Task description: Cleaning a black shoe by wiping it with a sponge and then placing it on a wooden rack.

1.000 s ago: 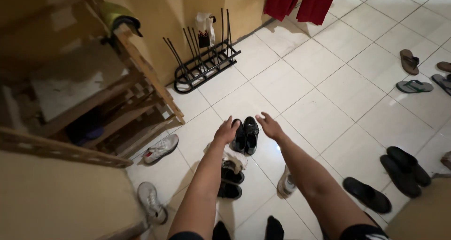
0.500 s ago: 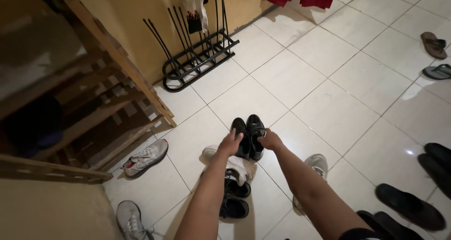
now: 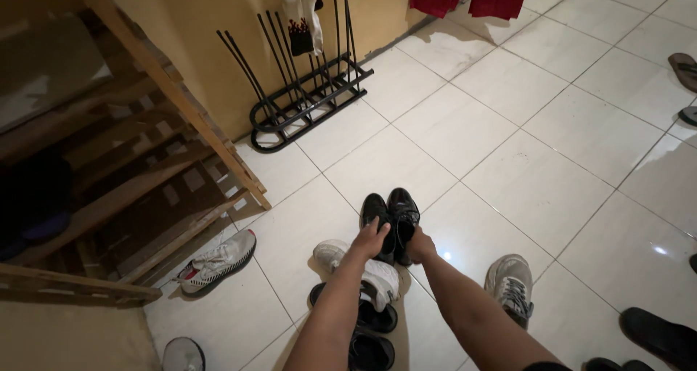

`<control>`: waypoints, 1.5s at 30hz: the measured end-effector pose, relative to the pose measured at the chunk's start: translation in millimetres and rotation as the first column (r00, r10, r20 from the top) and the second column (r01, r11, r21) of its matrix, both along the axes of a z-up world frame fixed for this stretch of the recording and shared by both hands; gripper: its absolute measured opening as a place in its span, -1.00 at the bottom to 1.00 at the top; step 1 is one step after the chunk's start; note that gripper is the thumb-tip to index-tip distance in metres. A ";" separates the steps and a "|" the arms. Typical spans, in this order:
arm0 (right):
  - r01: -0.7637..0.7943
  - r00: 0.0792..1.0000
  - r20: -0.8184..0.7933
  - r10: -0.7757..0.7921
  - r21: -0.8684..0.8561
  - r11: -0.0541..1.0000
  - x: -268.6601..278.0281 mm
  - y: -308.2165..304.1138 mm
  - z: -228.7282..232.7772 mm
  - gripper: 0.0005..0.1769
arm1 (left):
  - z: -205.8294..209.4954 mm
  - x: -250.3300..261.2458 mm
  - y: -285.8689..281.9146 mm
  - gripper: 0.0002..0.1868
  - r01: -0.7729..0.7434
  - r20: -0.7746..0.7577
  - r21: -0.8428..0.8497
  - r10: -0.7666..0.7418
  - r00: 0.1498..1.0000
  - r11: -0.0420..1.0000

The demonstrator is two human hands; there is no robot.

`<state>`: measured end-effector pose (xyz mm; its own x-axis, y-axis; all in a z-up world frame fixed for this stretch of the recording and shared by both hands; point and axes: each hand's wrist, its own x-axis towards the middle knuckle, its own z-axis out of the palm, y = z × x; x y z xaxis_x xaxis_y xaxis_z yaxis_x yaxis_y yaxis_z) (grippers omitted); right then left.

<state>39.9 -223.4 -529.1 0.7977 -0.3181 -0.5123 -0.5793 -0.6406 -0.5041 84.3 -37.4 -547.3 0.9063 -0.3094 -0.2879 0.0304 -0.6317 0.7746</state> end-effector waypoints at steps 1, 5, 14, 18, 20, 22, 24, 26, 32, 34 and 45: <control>0.000 1.000 0.005 0.000 -0.003 1.000 -0.4 0.2 7.2 -0.41 | 2.2 1.8 -1.3 -0.09 0.000 0.005 -0.003 0.000 1.000 1.000; 0.094 0.977 -0.200 -0.080 0.063 0.994 -8.6 5.7 39.9 -0.76 | 10.9 0.2 -2.6 -0.08 0.017 -0.023 0.030 -0.016 1.000 0.999; -0.048 0.999 0.001 0.050 -0.269 0.962 8.1 -18.9 2.6 -0.75 | 14.1 1.3 -5.8 -0.09 0.023 -0.003 0.044 -0.023 1.000 0.999; 0.074 0.997 0.032 -0.068 -0.219 0.973 5.0 -24.6 14.3 -0.73 | 11.8 -1.9 -12.5 -0.08 0.032 0.019 0.039 -0.033 0.999 0.999; 0.071 0.996 0.060 -0.059 -0.229 0.971 -0.7 -25.4 23.4 -0.72 | 32.2 -7.8 -14.1 -0.08 0.022 0.018 0.026 -0.022 1.000 0.999; 0.069 0.995 0.086 -0.050 -0.239 0.969 -6.2 -28.5 29.6 -0.72 | 50.3 -15.3 -14.9 -0.08 0.012 0.014 0.013 -0.013 1.000 1.000; 0.083 0.988 0.150 -0.048 -0.242 0.967 -5.6 -36.1 36.3 -0.70 | 68.9 -18.4 -16.9 -0.10 0.046 0.008 0.029 -0.046 0.999 0.999; 0.060 0.988 0.150 -0.022 -0.252 0.966 -5.4 -41.7 56.3 -0.69 | 80.8 -15.1 -22.3 -0.10 0.056 -0.023 0.042 -0.055 0.998 0.998; -0.014 0.984 0.163 0.065 -0.298 0.955 -20.7 -42.9 137.6 -0.69 | 179.9 -45.4 -19.4 -0.13 0.071 -0.004 0.013 -0.071 0.997 0.997; -0.025 0.984 0.159 0.076 -0.301 0.953 -27.4 -42.3 166.6 -0.69 | 207.9 -53.5 -17.7 -0.13 0.073 -0.002 -0.001 -0.073 0.997 0.997; -0.159 0.980 0.071 0.187 -0.288 0.944 -52.2 -19.0 385.3 -0.77 | 402.1 -68.5 -1.0 -0.08 -0.003 -0.055 0.073 0.007 0.998 0.997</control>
